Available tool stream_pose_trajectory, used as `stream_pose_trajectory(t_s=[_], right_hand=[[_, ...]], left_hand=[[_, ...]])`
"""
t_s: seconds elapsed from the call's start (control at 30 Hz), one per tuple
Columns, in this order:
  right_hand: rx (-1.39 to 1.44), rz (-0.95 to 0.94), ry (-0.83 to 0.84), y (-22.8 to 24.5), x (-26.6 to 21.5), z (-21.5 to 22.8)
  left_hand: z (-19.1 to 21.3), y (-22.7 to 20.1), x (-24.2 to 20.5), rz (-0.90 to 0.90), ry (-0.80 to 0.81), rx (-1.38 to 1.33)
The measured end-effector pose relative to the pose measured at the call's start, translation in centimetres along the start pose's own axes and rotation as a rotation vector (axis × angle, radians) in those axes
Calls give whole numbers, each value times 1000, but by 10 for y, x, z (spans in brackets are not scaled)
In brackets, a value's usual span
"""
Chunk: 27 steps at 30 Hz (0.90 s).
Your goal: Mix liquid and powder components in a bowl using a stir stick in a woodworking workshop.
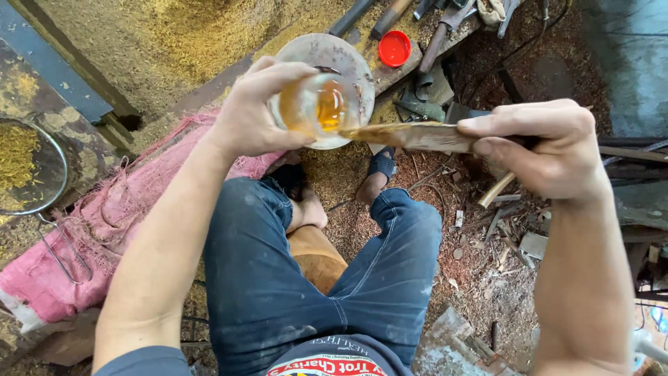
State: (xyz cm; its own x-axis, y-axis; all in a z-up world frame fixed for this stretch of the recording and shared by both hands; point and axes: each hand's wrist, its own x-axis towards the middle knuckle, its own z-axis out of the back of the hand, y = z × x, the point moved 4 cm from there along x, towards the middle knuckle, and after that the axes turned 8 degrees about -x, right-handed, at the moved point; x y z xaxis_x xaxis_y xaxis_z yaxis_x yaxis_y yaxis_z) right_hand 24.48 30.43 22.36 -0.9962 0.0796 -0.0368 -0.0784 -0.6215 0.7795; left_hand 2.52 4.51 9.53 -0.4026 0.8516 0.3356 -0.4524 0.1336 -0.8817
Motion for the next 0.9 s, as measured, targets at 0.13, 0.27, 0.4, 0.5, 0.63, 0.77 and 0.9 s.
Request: stream_pose_trajectory(t_s=[0.13,0.27,0.4,0.5,0.63,0.77,0.9], right_hand=[[-91,-268,-184,-66,-25,-23],[-366,-343,-270,-114,-35,-105],[-657,-234,-375,-139,-40,-171],[-637,-420,-313,-152,-35,-197],[-625,-290,-271,-130,-24,-223],[-675,-225,-353,-136,7,-208],[-632,-341,-184,-116,36,-205]], left_hand=[[10,33,-41,228,-220,-233],[24,58,-99,295,-399,-403],[28,62,-145,371,-536,-486],[25,63,-167,366,-572,-516],[16,57,-182,357,-601,-550],[8,62,-200,373,-640,-554],[9,65,-207,361,-707,-518]])
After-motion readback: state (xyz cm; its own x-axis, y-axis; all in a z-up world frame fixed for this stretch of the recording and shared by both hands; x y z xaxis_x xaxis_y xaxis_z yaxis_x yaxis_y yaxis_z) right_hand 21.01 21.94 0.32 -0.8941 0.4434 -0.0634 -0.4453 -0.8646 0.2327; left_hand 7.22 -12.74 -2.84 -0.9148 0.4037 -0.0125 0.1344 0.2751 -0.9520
